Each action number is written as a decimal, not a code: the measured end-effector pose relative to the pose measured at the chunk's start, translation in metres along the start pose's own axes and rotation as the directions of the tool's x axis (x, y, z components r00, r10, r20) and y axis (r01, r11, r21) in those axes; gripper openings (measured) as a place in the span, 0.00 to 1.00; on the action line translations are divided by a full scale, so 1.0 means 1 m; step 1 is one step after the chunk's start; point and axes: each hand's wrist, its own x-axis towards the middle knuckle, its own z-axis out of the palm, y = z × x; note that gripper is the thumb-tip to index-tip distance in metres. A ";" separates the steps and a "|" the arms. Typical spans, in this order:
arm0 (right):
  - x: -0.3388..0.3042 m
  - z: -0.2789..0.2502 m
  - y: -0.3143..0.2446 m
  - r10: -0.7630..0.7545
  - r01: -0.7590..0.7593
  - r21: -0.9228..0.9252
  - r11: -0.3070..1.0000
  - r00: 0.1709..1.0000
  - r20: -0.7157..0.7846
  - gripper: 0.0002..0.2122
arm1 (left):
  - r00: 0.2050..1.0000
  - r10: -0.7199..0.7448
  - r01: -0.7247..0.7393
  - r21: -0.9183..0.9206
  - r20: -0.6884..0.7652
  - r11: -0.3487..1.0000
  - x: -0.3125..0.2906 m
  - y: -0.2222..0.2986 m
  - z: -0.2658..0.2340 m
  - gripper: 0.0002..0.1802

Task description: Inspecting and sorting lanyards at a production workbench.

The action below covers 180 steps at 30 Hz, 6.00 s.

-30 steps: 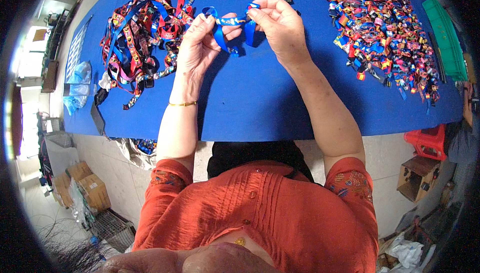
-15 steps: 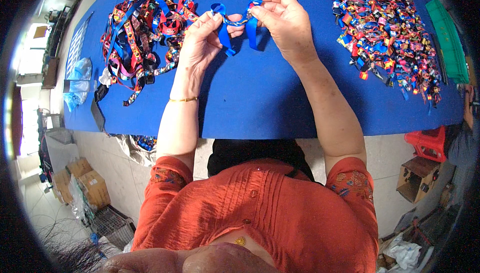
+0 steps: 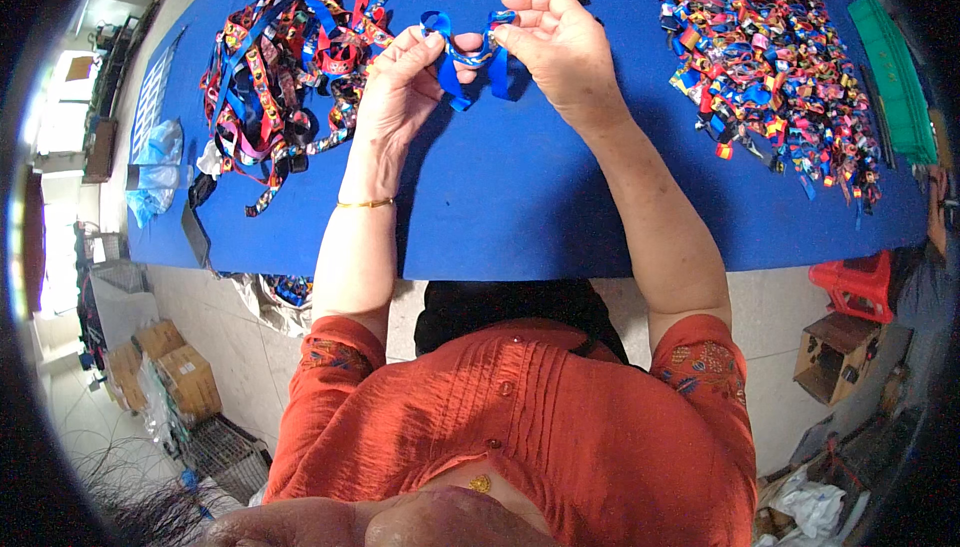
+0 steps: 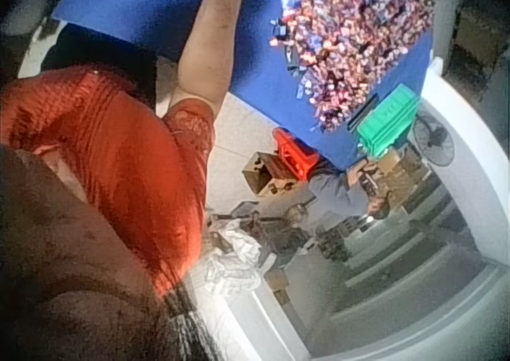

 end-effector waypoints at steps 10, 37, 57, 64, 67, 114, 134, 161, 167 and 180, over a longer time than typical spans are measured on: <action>0.001 -0.001 0.014 -0.033 0.033 -0.061 0.998 0.999 -0.007 0.15 | 1.000 0.001 -0.001 -0.054 -0.002 0.999 -0.003 0.006 0.006 0.06; -0.002 0.006 0.005 -0.109 0.109 0.005 0.994 0.993 0.048 0.15 | 0.996 0.084 -0.082 0.188 -0.005 0.979 -0.002 -0.008 -0.002 0.08; -0.008 0.014 0.003 -0.182 0.199 -0.156 0.968 0.976 0.116 0.13 | 0.999 -0.040 0.028 0.306 0.032 0.952 -0.010 -0.006 0.014 0.13; -0.008 0.014 0.010 -0.223 0.225 -0.148 0.963 0.974 0.032 0.11 | 1.000 0.018 -0.014 0.325 -0.009 0.946 -0.008 -0.008 0.010 0.09; -0.003 0.015 0.017 -0.211 0.208 -0.087 0.974 0.977 -0.024 0.09 | 0.995 0.096 -0.078 0.330 -0.038 0.941 -0.003 -0.012 0.000 0.06; -0.004 0.006 -0.003 -0.503 0.603 -0.447 0.661 0.798 0.332 0.06 | 0.994 0.092 -0.077 0.241 -0.051 0.968 -0.005 -0.010 0.004 0.07; -0.009 0.006 -0.003 -0.350 0.494 -0.555 0.670 0.869 0.351 0.13 | 0.995 -0.090 0.076 0.228 0.051 0.971 -0.008 0.003 0.003 0.08; -0.003 0.001 -0.005 0.062 -0.124 0.158 0.980 0.935 0.350 0.13 | 0.998 0.063 -0.069 0.408 0.029 0.911 -0.013 0.001 0.017 0.13; 0.000 -0.004 0.004 0.088 -0.139 0.121 0.983 0.931 0.353 0.12 | 0.970 0.241 -0.192 0.562 -0.013 0.805 -0.013 -0.008 0.024 0.13; -0.001 -0.003 0.003 0.157 -0.109 -0.171 0.979 0.940 0.302 0.05 | 0.983 0.182 -0.155 0.442 -0.018 0.883 -0.013 -0.004 0.020 0.14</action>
